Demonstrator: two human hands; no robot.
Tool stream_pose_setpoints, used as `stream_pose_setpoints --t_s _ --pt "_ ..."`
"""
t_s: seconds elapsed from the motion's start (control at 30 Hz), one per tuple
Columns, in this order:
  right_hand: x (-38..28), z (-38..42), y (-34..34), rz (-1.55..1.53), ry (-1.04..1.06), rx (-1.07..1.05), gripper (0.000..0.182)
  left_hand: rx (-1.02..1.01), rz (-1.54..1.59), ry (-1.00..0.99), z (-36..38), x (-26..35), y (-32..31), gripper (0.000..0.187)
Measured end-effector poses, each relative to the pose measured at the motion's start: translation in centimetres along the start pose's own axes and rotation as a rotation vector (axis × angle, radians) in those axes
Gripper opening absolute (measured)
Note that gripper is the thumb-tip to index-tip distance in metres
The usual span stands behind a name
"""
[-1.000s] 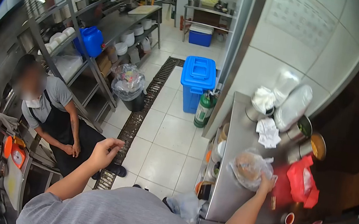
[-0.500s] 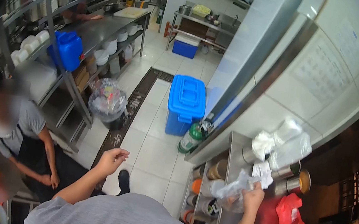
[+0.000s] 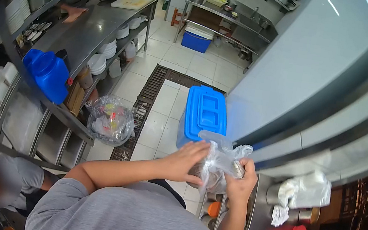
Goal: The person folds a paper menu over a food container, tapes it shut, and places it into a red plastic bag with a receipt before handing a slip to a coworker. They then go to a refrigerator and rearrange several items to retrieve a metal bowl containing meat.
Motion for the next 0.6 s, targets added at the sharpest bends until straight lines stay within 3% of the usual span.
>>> stream_pose_setpoints --t_s 0.07,0.17,0.23,0.3,0.37,0.43,0.5,0.53,0.6 --pt "-0.8 -4.6 -3.1 -0.104 0.163 0.040 0.029 0.102 -0.001 -0.085 -2.8 -3.5 1.7 0.088" --pt "-0.9 -12.4 -9.1 -0.292 0.118 0.027 0.028 0.240 -0.072 -0.191 -6.7 -9.8 6.9 0.084" --pt "-4.1 -18.2 -13.6 -0.291 0.317 0.026 0.028 0.305 -0.081 -0.160 -9.4 -13.9 11.9 0.075" --pt "-4.9 -24.1 -19.2 -0.359 0.327 -0.087 0.030 0.475 -0.310 -0.103 -10.4 -18.8 16.9 0.068" --pt "-7.2 -29.0 -24.9 -0.325 0.356 -0.150 0.032 0.551 -0.450 -0.082 -12.1 -23.5 21.3 0.048" --pt "-10.4 -33.3 -30.9 -0.300 0.434 -0.307 0.035 0.584 -0.388 0.126 -13.0 -30.4 25.1 0.033" --pt "-13.4 -37.3 -36.3 -0.462 0.487 -0.524 0.035 0.874 -0.205 0.302 -12.0 -39.3 28.3 0.021" --pt "-13.0 -40.2 -38.3 -0.456 0.488 -0.511 0.035 0.870 -0.199 0.289 -13.1 -41.1 30.0 0.021" --pt "-10.5 -46.3 -43.8 -0.642 0.306 -0.624 0.031 0.989 0.042 0.358 -14.5 -45.7 33.9 0.018"
Point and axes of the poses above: each hand's wrist, its own z-axis away from the middle knuckle, its own y-axis out of the back of the hand, x = y × z, the point moved 9 cm from there along -z, towards the middle knuckle, and after that the axes turned 5 degrees about -y, right-handed, at the moved point
